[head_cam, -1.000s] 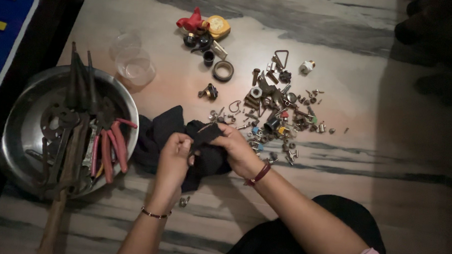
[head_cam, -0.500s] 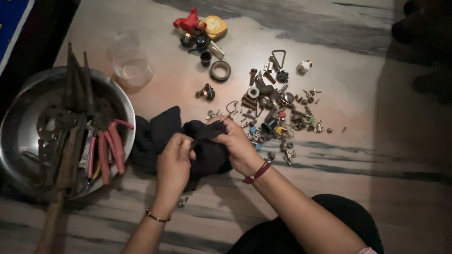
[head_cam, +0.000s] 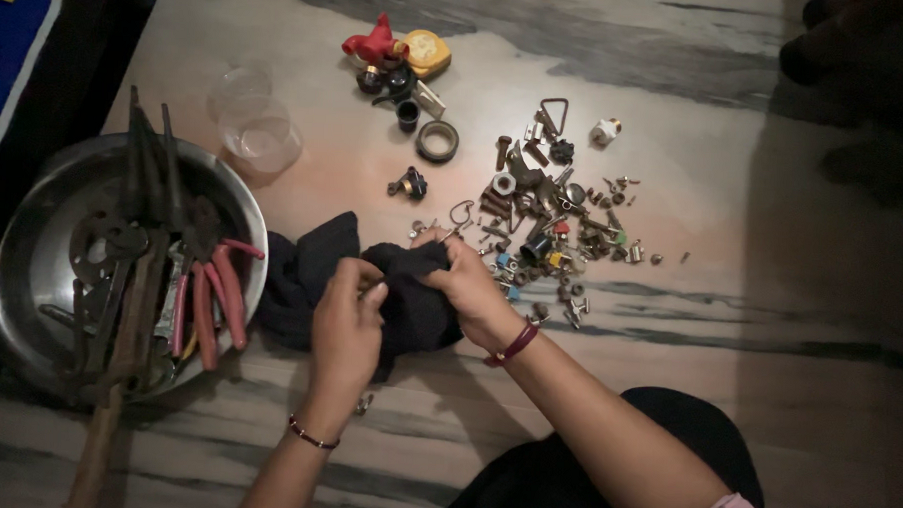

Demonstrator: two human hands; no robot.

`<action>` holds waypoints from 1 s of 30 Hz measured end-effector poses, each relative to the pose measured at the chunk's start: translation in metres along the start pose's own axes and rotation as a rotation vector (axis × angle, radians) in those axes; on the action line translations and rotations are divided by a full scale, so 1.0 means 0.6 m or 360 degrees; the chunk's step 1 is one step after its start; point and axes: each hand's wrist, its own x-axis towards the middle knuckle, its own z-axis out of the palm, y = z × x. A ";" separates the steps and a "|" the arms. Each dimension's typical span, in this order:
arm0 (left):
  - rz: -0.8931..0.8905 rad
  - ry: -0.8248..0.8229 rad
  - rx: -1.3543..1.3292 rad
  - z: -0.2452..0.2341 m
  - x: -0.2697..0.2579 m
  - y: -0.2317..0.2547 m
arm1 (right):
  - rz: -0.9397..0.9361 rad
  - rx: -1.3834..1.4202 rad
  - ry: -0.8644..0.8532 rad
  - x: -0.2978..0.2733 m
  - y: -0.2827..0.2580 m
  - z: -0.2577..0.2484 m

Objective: The person sits on the floor and wipes small metal hardware parts one by one with a dark cloth. They pick up each piece from a scattered pile, rub it with the cloth, and place it into a metal bowl. The process is repeated for multiple items throughout the clip.

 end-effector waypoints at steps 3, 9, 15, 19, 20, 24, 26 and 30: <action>-0.0357 -0.0065 -0.0186 -0.004 0.005 0.004 | -0.0020 0.0017 -0.0022 -0.001 -0.001 -0.001; -0.0941 -0.0130 -0.0796 -0.015 0.016 0.016 | 0.0014 0.0073 -0.0075 -0.003 -0.004 -0.002; 0.0407 0.0043 0.0392 -0.020 0.004 0.057 | 0.0026 0.0111 -0.0009 0.006 -0.007 -0.018; -0.0102 -0.0111 0.0317 -0.023 0.007 0.070 | -0.0006 0.0168 -0.0109 0.009 -0.008 -0.024; -0.0242 -0.0149 0.0294 -0.024 0.008 0.072 | -0.0023 0.0209 -0.0156 0.008 -0.009 -0.026; -0.0298 -0.0196 0.0250 -0.022 0.008 0.075 | 0.0025 0.0205 -0.0012 0.015 -0.009 -0.032; -0.0343 -0.0214 0.0250 -0.024 0.008 0.074 | 0.0058 0.0221 0.0078 0.018 -0.007 -0.041; -0.0467 -0.0256 0.0226 -0.024 0.007 0.071 | 0.0018 0.0287 0.0163 0.030 -0.003 -0.068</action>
